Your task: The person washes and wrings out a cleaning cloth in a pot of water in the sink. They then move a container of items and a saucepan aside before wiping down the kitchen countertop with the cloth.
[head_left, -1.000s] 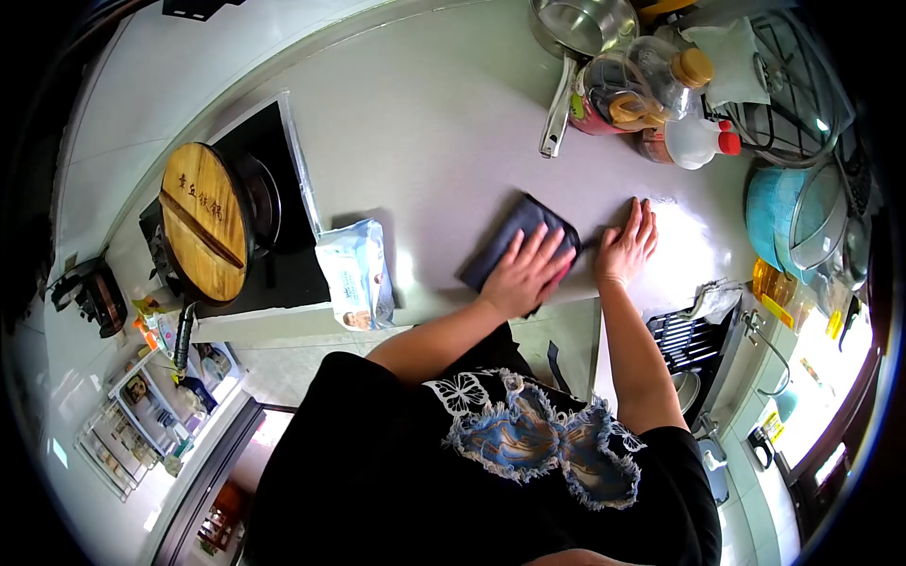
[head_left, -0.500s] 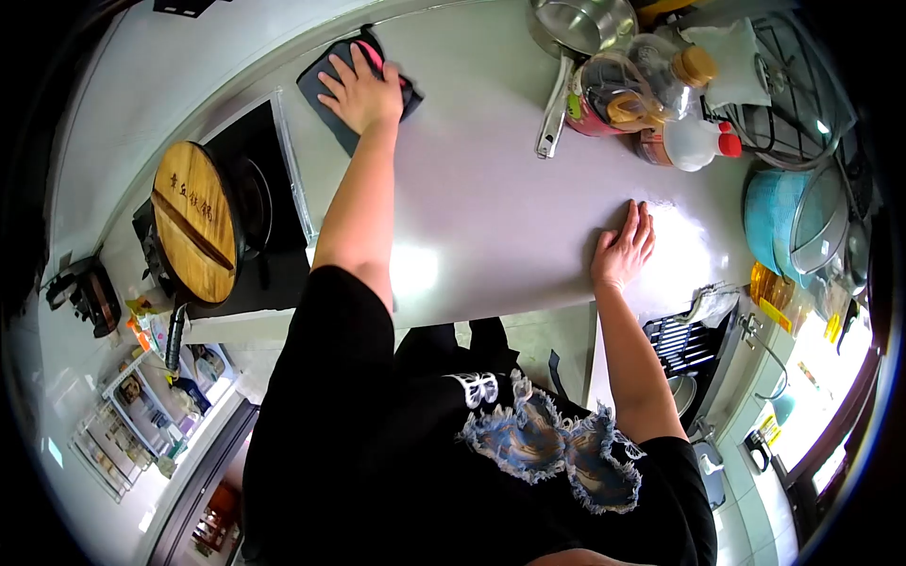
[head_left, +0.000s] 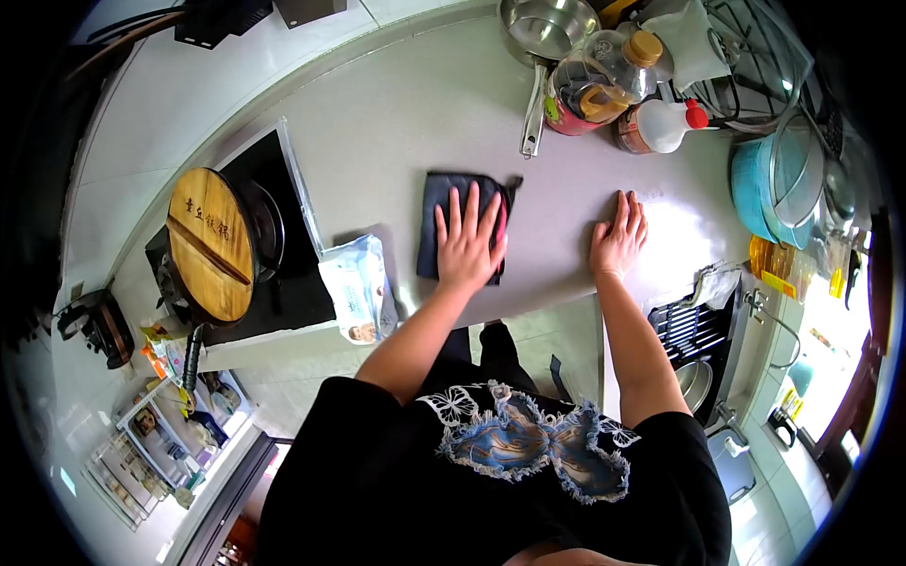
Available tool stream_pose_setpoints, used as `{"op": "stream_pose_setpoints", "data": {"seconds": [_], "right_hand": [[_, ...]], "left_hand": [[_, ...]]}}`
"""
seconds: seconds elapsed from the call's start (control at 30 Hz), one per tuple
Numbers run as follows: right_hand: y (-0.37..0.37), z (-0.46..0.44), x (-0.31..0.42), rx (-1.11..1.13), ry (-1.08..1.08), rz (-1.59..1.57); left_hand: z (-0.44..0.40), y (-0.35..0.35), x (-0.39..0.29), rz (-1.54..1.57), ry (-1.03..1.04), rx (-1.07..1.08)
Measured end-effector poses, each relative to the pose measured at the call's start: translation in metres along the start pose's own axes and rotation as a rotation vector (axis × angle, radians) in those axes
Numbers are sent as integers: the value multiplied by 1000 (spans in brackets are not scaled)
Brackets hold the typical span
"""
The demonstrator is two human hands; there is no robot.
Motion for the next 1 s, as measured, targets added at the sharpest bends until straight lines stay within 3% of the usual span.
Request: {"op": "stream_pose_setpoints", "data": {"seconds": [0.23,0.37,0.43,0.5,0.6,0.73,0.93,1.0], "right_hand": [[-3,-6,10,0,33,-17],[-36,-23,67,476,278,-523],[-31,-23,107,587,209,-995],[-45,-26,156,774,569,-1341],[-39,-52,199,807,750,-1559],[-33,-80,211,753,822,-1473],[-11,-96,220,801,715,-1286],[-14,-83,230,612,761,-1333]], "left_hand": [[53,-6,0,38,116,29],[56,-4,0,44,136,-26],[55,-4,-1,32,147,-5],[57,-5,-2,18,153,12],[60,-3,-1,19,155,-7],[62,-3,-2,34,176,1],[61,-2,-4,37,164,-9],[60,-2,-3,44,160,-4]]}}
Point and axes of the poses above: each hand's wrist, its own z-axis away from the middle knuckle, its own y-axis out of the palm, x = y × z, the point moved 2 cm from there along -z, towards the middle knuckle, and after that the axes turned 8 degrees about y, right-handed, at the moved point
